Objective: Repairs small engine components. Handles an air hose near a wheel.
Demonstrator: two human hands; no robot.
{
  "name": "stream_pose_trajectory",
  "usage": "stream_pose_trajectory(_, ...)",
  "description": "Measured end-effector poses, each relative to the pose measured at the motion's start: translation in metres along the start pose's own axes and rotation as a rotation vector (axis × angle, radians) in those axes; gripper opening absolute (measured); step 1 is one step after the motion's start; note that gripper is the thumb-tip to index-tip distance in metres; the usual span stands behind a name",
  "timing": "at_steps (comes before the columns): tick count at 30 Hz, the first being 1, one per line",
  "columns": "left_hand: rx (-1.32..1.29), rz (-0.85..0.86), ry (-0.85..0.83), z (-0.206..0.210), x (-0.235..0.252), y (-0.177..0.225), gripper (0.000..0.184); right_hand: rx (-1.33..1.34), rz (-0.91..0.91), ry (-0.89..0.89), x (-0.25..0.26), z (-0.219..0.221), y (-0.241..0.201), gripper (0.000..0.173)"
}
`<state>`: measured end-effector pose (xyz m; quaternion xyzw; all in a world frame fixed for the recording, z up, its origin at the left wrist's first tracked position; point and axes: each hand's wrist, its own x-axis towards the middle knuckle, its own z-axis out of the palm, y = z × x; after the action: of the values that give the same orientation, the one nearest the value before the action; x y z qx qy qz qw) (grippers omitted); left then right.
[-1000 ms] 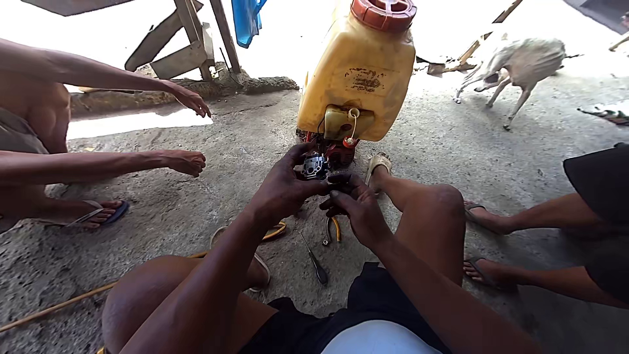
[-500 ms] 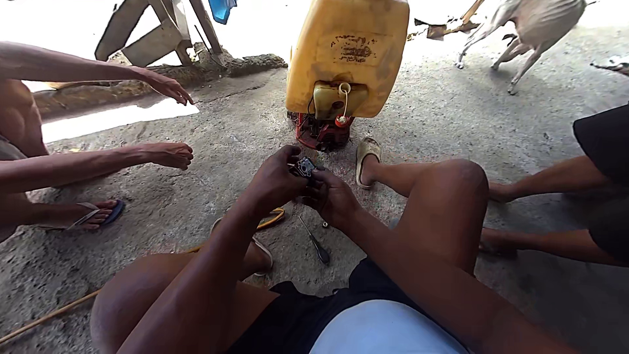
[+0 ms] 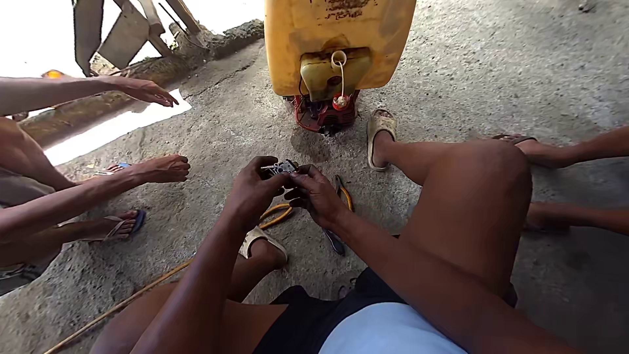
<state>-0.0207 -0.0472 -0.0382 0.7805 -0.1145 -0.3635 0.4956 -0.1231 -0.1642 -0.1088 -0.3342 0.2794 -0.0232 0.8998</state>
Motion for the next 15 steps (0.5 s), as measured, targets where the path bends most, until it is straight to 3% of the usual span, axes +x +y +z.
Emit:
stream_pose_trajectory(4,-0.02,-0.014,0.054,0.002,0.007,0.001,0.036,0.027,-0.007,-0.05,0.013,-0.007,0.002,0.027)
stream_pose_trajectory(7,-0.068,0.01,0.117,-0.001,0.014,0.005,0.033,-0.016,0.006,-0.046,0.033,-0.015,0.0,0.038)
stream_pose_trajectory(15,-0.139,-0.009,0.149,-0.005,0.015,0.019,0.034,0.033,0.186,0.454,0.126,-0.051,-0.003,0.029)
